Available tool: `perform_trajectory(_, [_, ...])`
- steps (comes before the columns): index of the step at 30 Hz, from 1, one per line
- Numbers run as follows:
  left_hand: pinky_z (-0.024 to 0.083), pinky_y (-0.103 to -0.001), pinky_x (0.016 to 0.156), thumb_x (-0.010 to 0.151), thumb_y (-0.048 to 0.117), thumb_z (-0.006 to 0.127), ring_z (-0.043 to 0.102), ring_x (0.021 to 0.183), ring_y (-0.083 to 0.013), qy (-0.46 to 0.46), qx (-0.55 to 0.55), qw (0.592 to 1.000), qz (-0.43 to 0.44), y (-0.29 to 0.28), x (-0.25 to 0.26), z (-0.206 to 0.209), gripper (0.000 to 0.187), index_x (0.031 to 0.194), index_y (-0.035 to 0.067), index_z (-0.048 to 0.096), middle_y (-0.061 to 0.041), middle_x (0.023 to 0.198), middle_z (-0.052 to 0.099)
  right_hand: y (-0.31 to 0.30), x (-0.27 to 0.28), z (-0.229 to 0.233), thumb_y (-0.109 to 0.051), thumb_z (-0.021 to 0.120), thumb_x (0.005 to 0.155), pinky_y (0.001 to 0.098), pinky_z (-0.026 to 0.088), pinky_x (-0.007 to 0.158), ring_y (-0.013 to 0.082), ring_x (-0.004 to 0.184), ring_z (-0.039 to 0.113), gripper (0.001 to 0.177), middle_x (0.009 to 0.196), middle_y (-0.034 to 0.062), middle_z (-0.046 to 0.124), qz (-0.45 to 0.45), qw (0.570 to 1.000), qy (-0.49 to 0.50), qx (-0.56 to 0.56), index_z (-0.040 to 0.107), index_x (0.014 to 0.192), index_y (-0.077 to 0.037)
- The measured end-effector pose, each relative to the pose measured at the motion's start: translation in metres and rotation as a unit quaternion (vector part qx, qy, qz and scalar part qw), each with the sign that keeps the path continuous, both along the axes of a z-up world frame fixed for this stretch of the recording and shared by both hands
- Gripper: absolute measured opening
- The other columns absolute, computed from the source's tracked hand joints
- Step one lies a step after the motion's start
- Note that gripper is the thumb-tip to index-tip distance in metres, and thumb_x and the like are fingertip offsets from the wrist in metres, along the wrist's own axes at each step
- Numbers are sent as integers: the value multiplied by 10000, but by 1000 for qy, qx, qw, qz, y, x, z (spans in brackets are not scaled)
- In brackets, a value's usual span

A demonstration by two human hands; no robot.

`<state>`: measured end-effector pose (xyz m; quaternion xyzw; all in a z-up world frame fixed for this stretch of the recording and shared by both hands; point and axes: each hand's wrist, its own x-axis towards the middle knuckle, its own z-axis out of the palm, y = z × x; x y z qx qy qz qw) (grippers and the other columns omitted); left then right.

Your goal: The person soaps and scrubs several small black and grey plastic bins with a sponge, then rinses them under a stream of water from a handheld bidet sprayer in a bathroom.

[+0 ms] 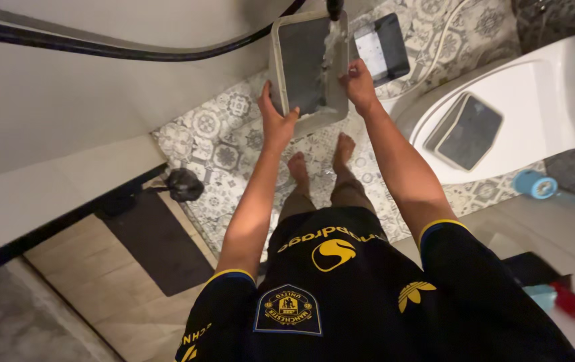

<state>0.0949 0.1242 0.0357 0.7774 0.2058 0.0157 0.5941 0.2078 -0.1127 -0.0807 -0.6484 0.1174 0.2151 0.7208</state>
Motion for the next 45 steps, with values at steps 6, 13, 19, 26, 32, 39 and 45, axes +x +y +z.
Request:
perform_trajectory(6, [386,-415,1171,758,-117,721,452,1384,-312,-22,23,999,36,-10,20,-26,960,1577,76,259,-175,1508,405,-17,20,3,87,624,857,295,519,788,146,909,624,278,985,41,638,17,998,-58,36,510,1033,-95])
perform_trajectory(13, [392,-330,1169,738,-218,414,547,1338,-264,-76,-112,987,81,-17,35,-46,841,1532,59,411,-144,1409,569,-24,35,40,77,680,879,309,487,880,158,984,583,320,1038,37,597,58,988,-3,146,516,1088,-102])
perform_trajectory(19, [472,-341,1057,855,-121,551,635,1197,-256,-13,-13,993,113,-47,52,-77,574,1411,19,527,-147,1267,688,-47,45,97,-5,685,817,341,484,983,193,1120,589,602,1213,84,601,79,992,-50,79,420,1346,-116])
perform_trajectory(26, [539,-379,913,788,-56,553,695,1006,-259,15,-57,994,92,-75,69,-141,461,1230,9,668,-135,1070,756,-72,49,108,-147,782,930,395,477,1067,266,1248,572,636,1360,156,602,66,978,-136,-147,463,1468,-32])
perform_trajectory(32, [539,-425,852,921,123,660,700,966,-390,67,40,996,46,-79,85,-151,232,1104,-10,710,-225,1012,750,-86,53,128,-287,811,924,387,510,996,238,1190,625,673,1343,159,630,65,971,-136,-188,454,1437,-36])
perform_trajectory(39, [526,-461,861,944,238,623,673,1026,-456,32,64,997,-29,-82,102,-89,304,1157,32,693,-256,1051,721,-103,50,131,-361,814,952,346,562,877,203,1046,646,805,1223,174,622,61,977,-134,-156,344,1527,-49])
perform_trajectory(45, [503,-524,924,1012,422,566,649,1069,-484,131,144,979,-65,-90,111,-72,451,1067,1,715,-296,1073,702,-114,54,124,-408,770,965,313,535,767,162,865,638,732,1034,107,671,54,981,-51,-179,418,1519,-84])
